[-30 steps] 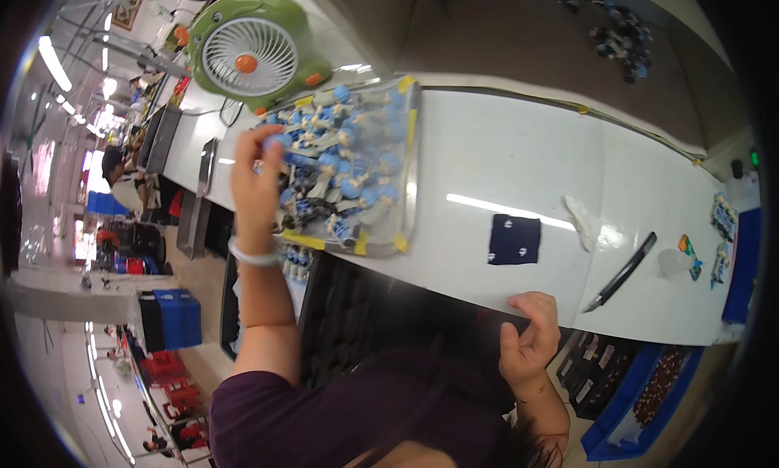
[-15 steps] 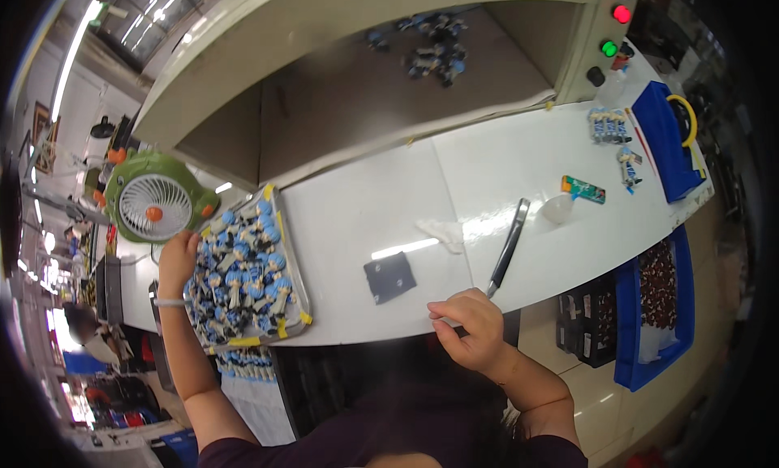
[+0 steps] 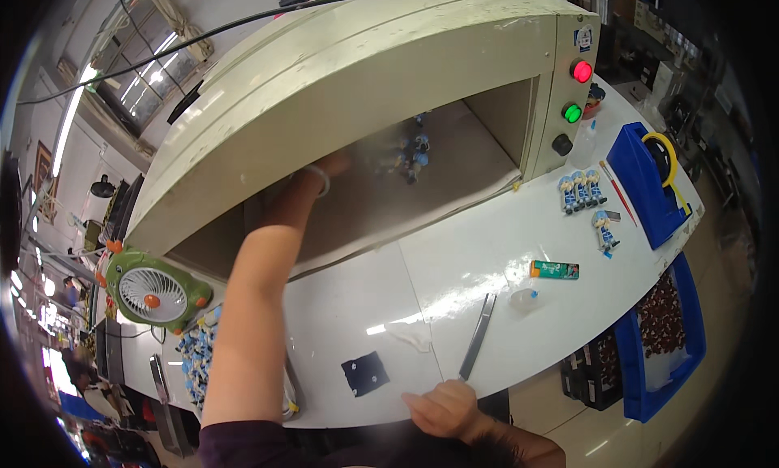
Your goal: Apply adhesive and assemble parts of small blue-haired figurines.
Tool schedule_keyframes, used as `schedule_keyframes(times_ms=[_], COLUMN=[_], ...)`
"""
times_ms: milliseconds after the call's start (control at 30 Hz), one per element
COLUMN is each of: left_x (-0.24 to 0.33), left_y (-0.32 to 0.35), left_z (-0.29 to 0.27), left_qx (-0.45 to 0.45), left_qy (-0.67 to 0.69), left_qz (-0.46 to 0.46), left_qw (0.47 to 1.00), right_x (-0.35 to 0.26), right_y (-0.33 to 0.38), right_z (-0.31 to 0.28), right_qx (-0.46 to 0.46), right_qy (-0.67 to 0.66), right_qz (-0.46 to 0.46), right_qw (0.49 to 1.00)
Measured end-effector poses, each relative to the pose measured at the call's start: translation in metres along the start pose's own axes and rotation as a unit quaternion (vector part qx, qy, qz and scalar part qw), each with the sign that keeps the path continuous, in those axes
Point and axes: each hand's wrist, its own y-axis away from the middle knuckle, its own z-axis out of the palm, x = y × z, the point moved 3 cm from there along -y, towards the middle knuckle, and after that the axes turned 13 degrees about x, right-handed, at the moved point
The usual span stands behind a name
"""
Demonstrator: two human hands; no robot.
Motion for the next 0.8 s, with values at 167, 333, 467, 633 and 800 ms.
schedule_keyframes(times_ms=[167, 333, 467, 633, 800], left_x=[0.025, -0.004, 0.029, 0.095, 0.140], left_y=[-0.019, -0.011, 0.026, 0.107, 0.163], left_z=[-0.007, -0.059, -0.111, -0.273, -0.346], left_qx=[-0.071, -0.166, -0.246, -0.307, -0.242], left_qy=[0.176, 0.303, 0.365, 0.674, 0.751], left_qz=[-0.082, -0.188, -0.271, -0.452, -0.524], left_qw=[0.979, 0.919, 0.856, 0.497, 0.321], right_x=[0.003, -0.002, 0.000, 0.001, -0.029], right_y=[0.001, 0.002, 0.003, 0.002, -0.018], right_z=[0.000, -0.004, -0.005, 0.001, 0.002], right_qx=[-0.003, -0.009, -0.005, 0.006, 0.035], right_qy=[0.000, -0.033, -0.007, -0.004, -0.016], right_qz=[-0.016, -0.026, -0.028, -0.006, 0.013], right_qw=[1.000, 0.999, 1.000, 1.000, 0.999])
